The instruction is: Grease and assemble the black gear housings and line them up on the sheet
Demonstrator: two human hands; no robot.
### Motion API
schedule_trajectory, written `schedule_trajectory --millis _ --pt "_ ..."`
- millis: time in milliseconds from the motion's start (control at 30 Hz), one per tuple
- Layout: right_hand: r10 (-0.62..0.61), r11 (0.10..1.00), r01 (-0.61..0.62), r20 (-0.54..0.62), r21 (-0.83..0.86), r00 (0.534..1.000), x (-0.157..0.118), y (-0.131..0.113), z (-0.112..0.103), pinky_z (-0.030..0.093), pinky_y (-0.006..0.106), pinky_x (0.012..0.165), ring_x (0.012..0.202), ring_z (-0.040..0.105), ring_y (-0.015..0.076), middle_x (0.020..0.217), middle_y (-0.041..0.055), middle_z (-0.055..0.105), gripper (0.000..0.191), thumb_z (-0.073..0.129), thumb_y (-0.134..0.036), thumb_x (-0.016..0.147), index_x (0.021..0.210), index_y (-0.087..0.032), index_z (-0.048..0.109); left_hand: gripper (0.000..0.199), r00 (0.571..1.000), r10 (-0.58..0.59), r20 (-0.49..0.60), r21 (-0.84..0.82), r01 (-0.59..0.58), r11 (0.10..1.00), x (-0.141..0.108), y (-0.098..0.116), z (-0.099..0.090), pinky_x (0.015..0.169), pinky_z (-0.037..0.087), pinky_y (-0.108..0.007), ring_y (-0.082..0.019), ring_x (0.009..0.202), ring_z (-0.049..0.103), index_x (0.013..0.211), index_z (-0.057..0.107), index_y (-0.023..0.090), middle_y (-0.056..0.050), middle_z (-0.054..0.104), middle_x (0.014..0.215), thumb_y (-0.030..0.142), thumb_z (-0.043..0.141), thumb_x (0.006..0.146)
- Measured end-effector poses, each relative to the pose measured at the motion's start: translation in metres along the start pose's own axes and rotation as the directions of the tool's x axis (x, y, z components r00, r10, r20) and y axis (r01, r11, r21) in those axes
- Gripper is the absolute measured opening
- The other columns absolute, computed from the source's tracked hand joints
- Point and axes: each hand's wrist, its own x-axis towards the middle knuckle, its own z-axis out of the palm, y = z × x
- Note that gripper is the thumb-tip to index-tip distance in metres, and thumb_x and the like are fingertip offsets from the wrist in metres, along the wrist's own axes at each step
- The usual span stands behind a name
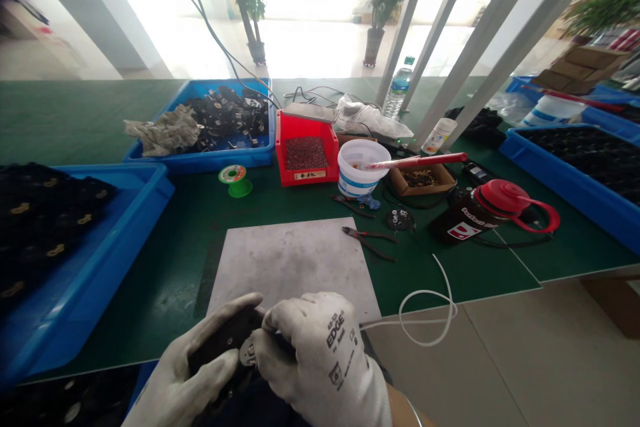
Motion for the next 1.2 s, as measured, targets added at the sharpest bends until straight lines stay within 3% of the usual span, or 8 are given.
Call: schedule_trajectory --millis 1200 --pt "0.000 1.000 0.000 -0.037 -0.010 0.999 -0.0026 0.0013 0.0020 0.042 0.028 0.068 0.067 0.069 0.0137 0.076 -0.0029 0.072 0.013 0.067 -0.025 0.094 0.082 -0.021 0.066 0.056 1.000 0.000 -0.011 -0.062 0.000 0.998 -0.0005 -0.0046 0.0021 0.096 0.062 -0.029 -0.033 0.116 0.074 0.133 0.073 0.020 -0.012 0.078 0.124 0.050 0.076 0.086"
